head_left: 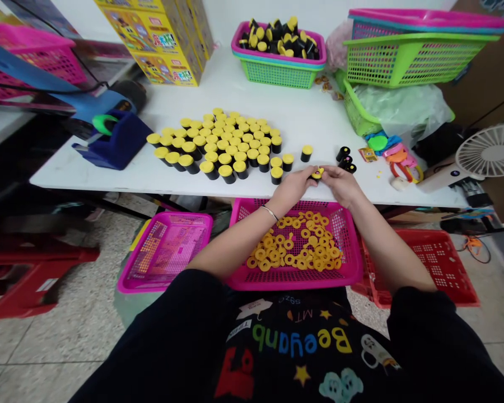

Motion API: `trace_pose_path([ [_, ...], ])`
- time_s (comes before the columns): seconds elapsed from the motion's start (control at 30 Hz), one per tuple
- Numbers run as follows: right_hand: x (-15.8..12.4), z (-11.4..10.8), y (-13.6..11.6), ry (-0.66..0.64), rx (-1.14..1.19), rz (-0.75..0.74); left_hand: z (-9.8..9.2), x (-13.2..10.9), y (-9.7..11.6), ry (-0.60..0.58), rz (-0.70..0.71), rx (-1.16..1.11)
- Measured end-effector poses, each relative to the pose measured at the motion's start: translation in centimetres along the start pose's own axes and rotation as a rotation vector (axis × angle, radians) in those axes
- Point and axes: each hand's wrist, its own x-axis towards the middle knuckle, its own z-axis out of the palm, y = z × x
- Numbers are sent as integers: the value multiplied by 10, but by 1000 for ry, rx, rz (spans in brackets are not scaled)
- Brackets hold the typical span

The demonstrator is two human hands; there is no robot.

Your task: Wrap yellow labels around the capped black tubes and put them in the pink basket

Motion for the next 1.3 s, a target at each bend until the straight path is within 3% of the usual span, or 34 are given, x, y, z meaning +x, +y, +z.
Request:
trace_pose_path([
  [0.13, -1, 1, -13, -117, 59, 61, 1, -1, -2, 20, 28, -18],
  [0.37, 6, 16, -13, 48, 119, 148, 6, 1, -6, 40, -31, -206],
  [0.7, -7, 13, -22, 77, 271, 207, 13, 5, -15, 77, 38, -244],
  [1.13, 3, 13, 8, 145, 149, 46, 7, 5, -11, 70, 26, -90],
  [1.3, 3, 15, 9, 158, 129, 10, 4, 3, -5, 43, 59, -69],
])
